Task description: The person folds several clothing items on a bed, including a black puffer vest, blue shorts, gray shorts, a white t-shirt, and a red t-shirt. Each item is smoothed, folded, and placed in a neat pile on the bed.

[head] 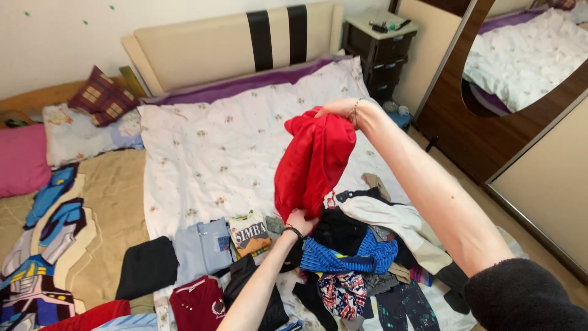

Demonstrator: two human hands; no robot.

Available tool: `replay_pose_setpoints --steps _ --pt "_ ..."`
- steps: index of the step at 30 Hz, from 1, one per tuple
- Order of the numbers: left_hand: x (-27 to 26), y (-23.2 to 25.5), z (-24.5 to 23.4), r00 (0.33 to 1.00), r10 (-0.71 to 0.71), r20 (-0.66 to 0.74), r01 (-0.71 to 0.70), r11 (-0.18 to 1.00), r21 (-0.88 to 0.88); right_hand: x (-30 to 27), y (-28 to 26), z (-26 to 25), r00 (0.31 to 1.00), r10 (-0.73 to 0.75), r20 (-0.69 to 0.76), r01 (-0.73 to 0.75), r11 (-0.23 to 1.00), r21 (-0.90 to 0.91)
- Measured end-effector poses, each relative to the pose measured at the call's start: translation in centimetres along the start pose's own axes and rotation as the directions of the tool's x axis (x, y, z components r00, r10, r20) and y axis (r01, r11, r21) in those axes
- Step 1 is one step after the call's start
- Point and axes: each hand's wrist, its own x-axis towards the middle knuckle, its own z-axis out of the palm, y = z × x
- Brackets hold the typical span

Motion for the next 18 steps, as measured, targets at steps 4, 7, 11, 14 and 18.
replay_pose_setpoints --steps 4,7,11,14,18 --pt "0.1 -0.3 -2.5 0.993 0.088 -0.075 -0.095 0.990 -0.100 3.7 -0.5 -6.0 0.998 -0.040 -0.053 0.038 0.999 -0.028" --pt "2.1 -2.3 -4.4 0.990 0.095 -0.107 -0.109 0.985 -0.137 5.1 0.3 -10.0 0.989 -0.085 -0.125 0.081 0.996 -0.038" --pt "-0.6 -0.3 -8.9 0.967 0.128 -0.222 -0.157 0.981 -0.118 1.8 2.1 -9.2 0.959 -0.101 -0.264 0.052 0.981 -0.186" --pt "-2.7 2.2 -12.6 0.938 0.154 -0.309 -0.200 0.972 -0.124 -2.2 3.2 -6.9 0.911 -0.176 -0.374 -0.036 0.867 -0.497" --pt "-6.8 5.9 -17.6 0.891 0.163 -0.424 -0.246 0.958 -0.149 -5.2 6.4 -5.1 0.792 -0.299 -0.532 -0.089 0.806 -0.586"
